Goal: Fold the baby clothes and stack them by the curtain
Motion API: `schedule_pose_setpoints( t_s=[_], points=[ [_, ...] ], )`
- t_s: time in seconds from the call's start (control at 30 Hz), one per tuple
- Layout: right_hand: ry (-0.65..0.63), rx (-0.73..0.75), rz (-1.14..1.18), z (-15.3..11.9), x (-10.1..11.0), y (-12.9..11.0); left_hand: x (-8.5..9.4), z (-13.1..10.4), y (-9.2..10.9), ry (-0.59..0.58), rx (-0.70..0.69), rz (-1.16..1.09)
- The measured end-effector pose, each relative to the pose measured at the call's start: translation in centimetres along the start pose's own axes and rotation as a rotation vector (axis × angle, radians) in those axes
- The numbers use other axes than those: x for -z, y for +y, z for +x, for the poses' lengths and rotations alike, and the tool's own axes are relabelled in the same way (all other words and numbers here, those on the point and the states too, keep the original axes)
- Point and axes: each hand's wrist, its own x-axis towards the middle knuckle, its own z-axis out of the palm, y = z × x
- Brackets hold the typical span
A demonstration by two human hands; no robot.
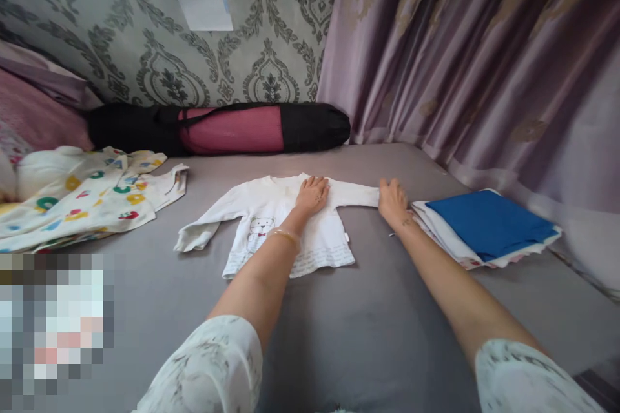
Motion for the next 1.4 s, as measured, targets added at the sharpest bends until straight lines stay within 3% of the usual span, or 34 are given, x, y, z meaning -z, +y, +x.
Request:
schedule_pose_setpoints(
  t_s=[0.1, 0.23, 0.37, 0.63, 0.8, 1.0, 1.13, 1.23, 1.33, 1.4],
  points=[
    [0.101, 0.111, -0.149, -0.1, -0.4, 0.4, 0.1, -0.1, 0.4, -0.051, 0.001, 0.059],
    [0.125, 0.14, -0.182, 0.2, -1.4, 0.9, 0.1, 0.0, 0.6, -0.073, 0.009, 0.12],
    [0.089, 0.089, -0.167, 0.5, -1.9, 0.4, 0.1, 0.0, 0.6, -0.074, 0.017, 0.149],
    [-0.051, 0.118, -0.281, 1.5, -0.7, 0.3, 0.2, 0.3, 0.9, -0.119, 0.049, 0.153],
    [-0.031, 0.153, -0.08, 0.4, -2.2, -1.9, -0.1, 0.4, 0.9, -0.121, 0.056, 0.173],
    [-0.211, -0.017, 0.131, 0.0, -3.8, -2.7, 0.2, 0.8, 1.3, -0.2, 0.105, 0.162],
    [-0.272, -0.017, 0.102, 0.5, -2.9, -2.2, 2.3, 1.2, 0.9, -0.297, 0.112, 0.01],
    [-0.26, -0.012, 0.026, 1.0, -1.6, -3.3, 5.0, 0.3, -0.5, -0.25, 0.126, -0.122],
    [-0.086, 0.189, 0.029, 0.9, -0.6, -7.2, 8.0, -2.1, -2.5, -0.132, 0.086, -0.124],
    [-0.075, 0.369, 0.116, 0.2, -0.4, -11.0, 9.7, -4.5, -3.8, -0.067, 0.114, -0.091]
  ],
)
